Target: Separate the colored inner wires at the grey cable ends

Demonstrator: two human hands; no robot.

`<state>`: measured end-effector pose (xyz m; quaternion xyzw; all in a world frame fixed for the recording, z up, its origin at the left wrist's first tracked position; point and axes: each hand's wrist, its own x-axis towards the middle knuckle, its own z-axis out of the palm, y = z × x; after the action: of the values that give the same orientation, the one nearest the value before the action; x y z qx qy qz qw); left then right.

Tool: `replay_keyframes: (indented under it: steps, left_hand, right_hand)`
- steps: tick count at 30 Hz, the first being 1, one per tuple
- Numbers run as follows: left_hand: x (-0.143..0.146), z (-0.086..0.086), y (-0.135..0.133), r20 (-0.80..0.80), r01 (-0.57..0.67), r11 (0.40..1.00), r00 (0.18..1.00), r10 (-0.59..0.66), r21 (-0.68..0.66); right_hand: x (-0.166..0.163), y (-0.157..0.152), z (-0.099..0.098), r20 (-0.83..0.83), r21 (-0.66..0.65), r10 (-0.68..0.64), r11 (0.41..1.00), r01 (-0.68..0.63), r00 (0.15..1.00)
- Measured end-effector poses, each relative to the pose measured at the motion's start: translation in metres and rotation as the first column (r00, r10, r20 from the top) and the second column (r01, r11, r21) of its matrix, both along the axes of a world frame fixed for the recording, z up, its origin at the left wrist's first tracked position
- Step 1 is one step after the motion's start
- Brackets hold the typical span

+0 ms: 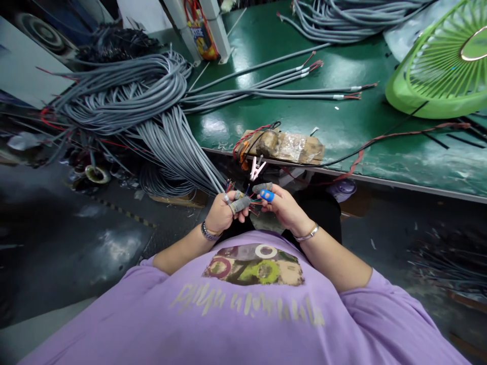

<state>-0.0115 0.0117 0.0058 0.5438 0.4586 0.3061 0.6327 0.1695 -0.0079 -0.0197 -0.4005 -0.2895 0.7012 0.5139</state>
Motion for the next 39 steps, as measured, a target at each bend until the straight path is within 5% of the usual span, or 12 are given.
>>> replay_keyframes:
  steps: [6, 16, 22, 39]
  left_hand:
    - [0.003, 0.008, -0.002, -0.060, -0.001, 1.000, 0.998, 0.000, -0.008]
    - [-0.002, -0.009, -0.006, 0.002, -0.087, 0.996, 0.996, 0.087, 0.012]
    - [-0.005, -0.010, -0.006, 0.016, -0.156, 0.988, 0.988, 0.156, 0.013]
    - [-0.002, -0.013, -0.008, 0.119, -0.272, 0.962, 0.956, 0.268, 0.024]
  right_hand:
    - [-0.013, 0.006, 0.011, 0.183, 0.108, -0.017, 0.994, -0.003, 0.983]
    - [-0.026, 0.003, 0.009, 0.024, -0.031, -0.127, 0.991, 0.128, 0.992]
    - [-0.022, 0.002, 0.011, 0.008, 0.008, -0.029, 1.000, 0.029, 1.000]
    - [-0.032, 0.000, 0.010, -0.005, -0.038, -0.078, 0.996, 0.077, 0.997]
